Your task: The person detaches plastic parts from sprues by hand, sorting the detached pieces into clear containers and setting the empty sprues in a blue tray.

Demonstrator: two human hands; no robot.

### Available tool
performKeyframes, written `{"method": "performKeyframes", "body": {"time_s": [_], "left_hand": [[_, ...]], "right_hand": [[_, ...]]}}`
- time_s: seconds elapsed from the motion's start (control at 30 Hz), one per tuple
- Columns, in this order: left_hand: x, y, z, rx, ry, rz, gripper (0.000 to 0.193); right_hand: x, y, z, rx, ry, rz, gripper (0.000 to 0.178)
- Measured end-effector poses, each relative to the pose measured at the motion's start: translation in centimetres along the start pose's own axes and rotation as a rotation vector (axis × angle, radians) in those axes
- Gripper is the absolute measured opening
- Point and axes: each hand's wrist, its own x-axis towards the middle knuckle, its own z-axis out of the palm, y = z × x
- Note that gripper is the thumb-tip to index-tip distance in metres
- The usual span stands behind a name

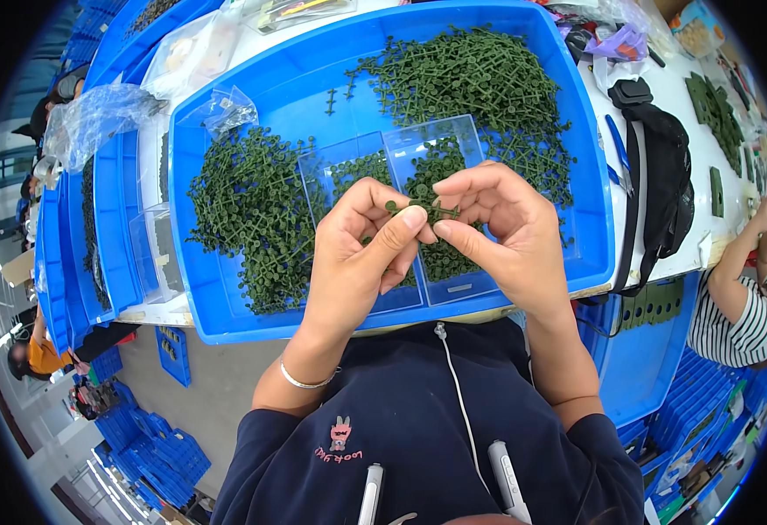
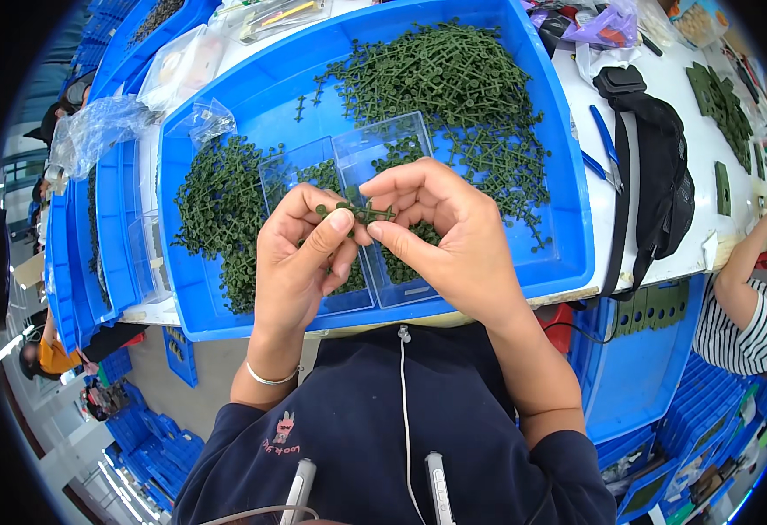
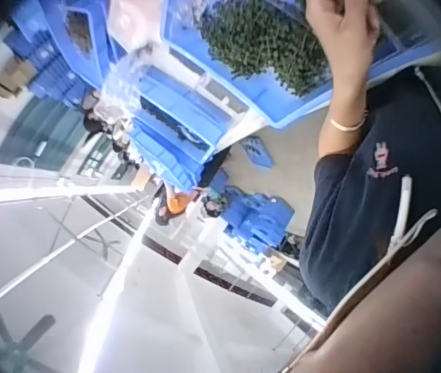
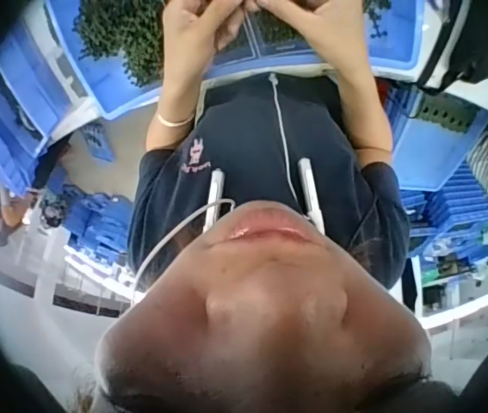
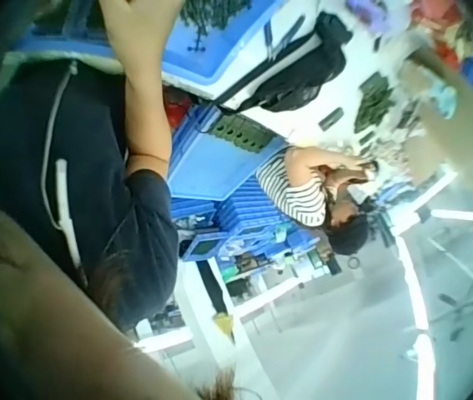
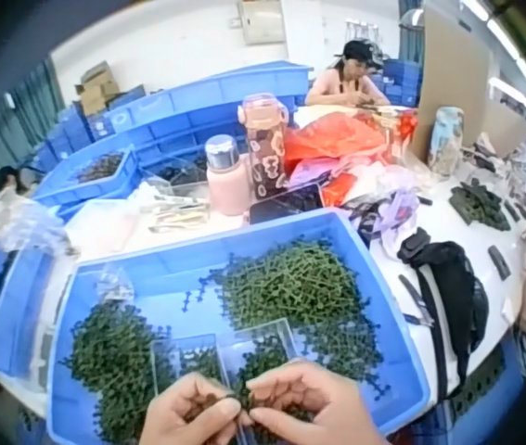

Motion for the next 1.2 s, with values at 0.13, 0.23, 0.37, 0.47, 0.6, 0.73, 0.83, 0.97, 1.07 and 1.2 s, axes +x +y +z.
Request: {"method": "performKeyframes", "body": {"time_s": [0.13, 0.23, 0.37, 0.47, 0.6, 0.73, 0.83, 0.97, 1.07, 1.2], "left_hand": [[0.1, -0.1, 0.1, -0.031, 0.002, -0.005, 0.014], [-0.4, -0.1, 0.4, 0.006, 0.026, -0.025, 0.017], [-1.0, -0.5, 1.0, 0.255, 0.031, 0.221, 0.016], [-1.1, -0.6, 1.1, 0.217, 0.024, 0.266, 0.016], [-1.5, -1.1, 1.5, 0.112, 0.064, 0.276, 0.014], [-0.3, -0.4, 1.0, -0.159, 0.171, 0.250, 0.013], [0.0, 0.2, 0.3, -0.132, 0.110, 0.194, 0.014], [-0.3, -0.2, 0.5, -0.108, 0.026, 0.086, 0.013], [-0.4, -1.0, 0.4, -0.133, -0.086, 0.010, 0.016], [-1.0, -0.6, 1.0, -0.048, -0.069, 0.030, 0.019]], "right_hand": [[0.2, -0.6, 0.0, 0.012, 0.004, 0.075, 0.032], [0.2, -0.5, -0.3, -0.046, -0.022, 0.125, 0.032], [0.4, -1.7, -0.5, 0.237, -0.101, 0.379, 0.033], [0.5, -1.6, -0.8, 0.366, -0.160, 0.429, 0.032], [0.4, -1.9, 0.0, 0.358, -0.136, 0.407, 0.033], [-0.8, -2.1, 1.5, 0.012, -0.045, 0.231, 0.040], [-1.3, -2.2, 1.2, -0.376, -0.057, 0.121, 0.043], [-1.0, -2.5, 0.8, -0.435, -0.010, 0.013, 0.036], [-0.8, -2.5, 0.5, -0.185, 0.046, 0.081, 0.024], [-0.3, -2.0, 0.4, -0.138, 0.121, 0.070, 0.018]]}}
